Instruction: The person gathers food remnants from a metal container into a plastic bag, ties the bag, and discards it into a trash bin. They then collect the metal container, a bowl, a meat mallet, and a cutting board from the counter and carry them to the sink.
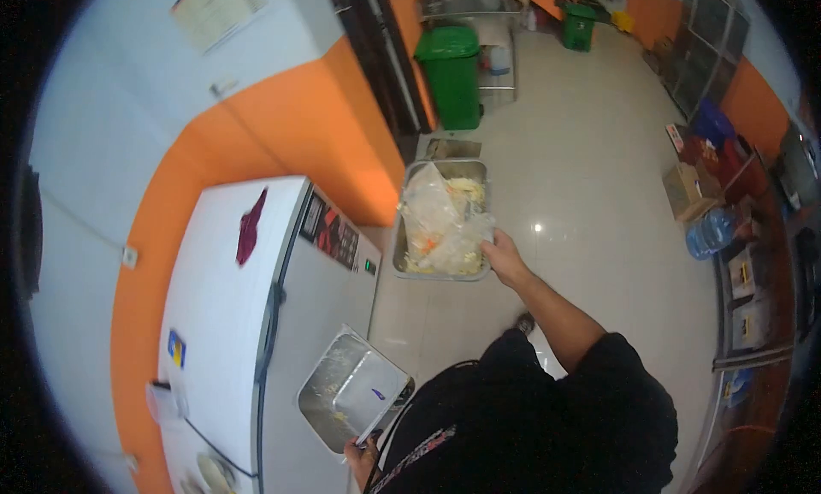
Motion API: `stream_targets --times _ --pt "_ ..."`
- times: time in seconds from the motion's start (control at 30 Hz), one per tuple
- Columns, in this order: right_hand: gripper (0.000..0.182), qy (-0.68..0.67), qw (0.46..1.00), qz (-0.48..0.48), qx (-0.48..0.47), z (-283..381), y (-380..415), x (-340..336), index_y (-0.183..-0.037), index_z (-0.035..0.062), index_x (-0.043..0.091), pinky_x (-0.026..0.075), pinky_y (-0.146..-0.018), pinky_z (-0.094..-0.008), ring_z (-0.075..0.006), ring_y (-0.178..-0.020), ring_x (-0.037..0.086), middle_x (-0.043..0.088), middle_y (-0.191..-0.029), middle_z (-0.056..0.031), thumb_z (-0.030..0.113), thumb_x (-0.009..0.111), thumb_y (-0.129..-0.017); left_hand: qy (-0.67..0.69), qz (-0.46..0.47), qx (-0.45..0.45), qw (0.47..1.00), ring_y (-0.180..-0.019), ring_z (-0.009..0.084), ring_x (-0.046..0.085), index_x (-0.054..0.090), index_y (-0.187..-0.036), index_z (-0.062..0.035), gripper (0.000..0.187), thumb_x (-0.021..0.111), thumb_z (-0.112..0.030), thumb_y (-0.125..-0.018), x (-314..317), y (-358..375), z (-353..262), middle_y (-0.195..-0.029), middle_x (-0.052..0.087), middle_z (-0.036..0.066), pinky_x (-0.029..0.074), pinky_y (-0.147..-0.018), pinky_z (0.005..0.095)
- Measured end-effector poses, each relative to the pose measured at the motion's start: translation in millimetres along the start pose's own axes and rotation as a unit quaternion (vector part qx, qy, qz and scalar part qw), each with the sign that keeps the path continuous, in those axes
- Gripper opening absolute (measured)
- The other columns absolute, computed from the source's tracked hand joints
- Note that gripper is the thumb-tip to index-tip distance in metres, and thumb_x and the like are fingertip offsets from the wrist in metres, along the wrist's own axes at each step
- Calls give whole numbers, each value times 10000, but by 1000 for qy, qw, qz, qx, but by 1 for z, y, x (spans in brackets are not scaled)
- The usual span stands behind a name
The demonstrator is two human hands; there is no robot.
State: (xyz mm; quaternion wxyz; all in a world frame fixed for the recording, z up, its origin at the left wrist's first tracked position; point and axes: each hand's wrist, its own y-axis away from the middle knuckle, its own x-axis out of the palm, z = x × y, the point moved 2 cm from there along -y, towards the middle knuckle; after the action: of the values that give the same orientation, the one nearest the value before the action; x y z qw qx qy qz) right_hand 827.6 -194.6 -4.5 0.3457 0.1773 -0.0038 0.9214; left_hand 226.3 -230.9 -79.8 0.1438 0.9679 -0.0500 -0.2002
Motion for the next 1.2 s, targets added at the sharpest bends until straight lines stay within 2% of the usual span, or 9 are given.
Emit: stream_targets --times 0.07,0.13,0.17,0.2,0.57,0.63,0.8,1.1,1.2 --pt "350 28 999 -31 0 44 -19 -80 -1190 -44 511 466 -849 -284 -150 -988 576 606 -1092 -87 42 518 -851 -22 -16 -4 1000 -720 184 598 437 -1065 38 335 672 -1 -828 44 -14 -30 -858 603 142 482 -652 278" --pt "348 81 994 -70 11 83 -68 -121 -1183 -41 515 459 -859 -285 -149 -973 580 616 -1072 -82 33 520 -844 35 48 56 997 -759 238 615 434 -1051 66 289 609 -63 -860 98 -80 -90 -910 582 189 512 -663 292" --pt "348 71 994 -82 14 94 -70 -152 -1183 -41 515 459 -859 -285 -149 -973 580 616 -1072 -82 33 520 -844 251 26 -227 941 -837 309 607 445 -1068 74 250 488 -58 -860 105 -116 -86 -992 564 221 546 -683 320" --pt "346 100 989 -108 18 112 -51 -214 -1179 -39 517 457 -863 -285 -147 -963 580 619 -1061 -80 25 519 -838 440 -5 -466 768 -916 379 599 457 -1084 83 277 368 -53 -859 130 -102 -83 -1075 546 253 580 -704 347" --pt "343 99 949 -299 6 223 -185 -442 -1166 -31 523 449 -868 -276 -131 -943 575 620 -1037 -66 10 488 -828 400 3 -445 801 -968 478 549 359 -1130 149 436 438 -92 -775 422 -234 -265 -1117 479 308 591 -739 468" --pt "354 54 950 -307 -26 249 -237 -454 -1176 -29 515 452 -869 -285 -140 -946 578 618 -1051 -72 10 485 -826 388 41 -349 852 -983 443 571 421 -1182 110 465 416 -94 -764 505 -256 -304 -1109 529 250 613 -620 396" --pt "357 2 937 -344 -59 258 -319 -493 -1228 13 485 466 -901 -332 -177 -1033 578 600 -1131 -83 42 492 -872 463 139 -322 814 -1138 375 515 407 -1251 59 491 463 0 -767 652 -349 -356 -1256 490 201 461 -964 551" --pt "368 32 898 -432 -72 316 -429 -544 -1224 -20 473 457 -891 -328 -194 -1050 561 583 -1134 -118 49 507 -864 440 152 -355 811 -1088 294 520 496 -1146 4 384 535 -8 -765 862 -536 -508 -1142 530 143 472 -943 447" --pt "375 82 878 -466 -66 312 -464 -548 -1208 -30 481 452 -888 -328 -181 -1025 562 589 -1115 -120 59 519 -846 413 245 -276 833 -1040 264 535 527 -1092 -1 331 540 -31 -763 918 -637 -475 -1055 566 119 449 -955 446"
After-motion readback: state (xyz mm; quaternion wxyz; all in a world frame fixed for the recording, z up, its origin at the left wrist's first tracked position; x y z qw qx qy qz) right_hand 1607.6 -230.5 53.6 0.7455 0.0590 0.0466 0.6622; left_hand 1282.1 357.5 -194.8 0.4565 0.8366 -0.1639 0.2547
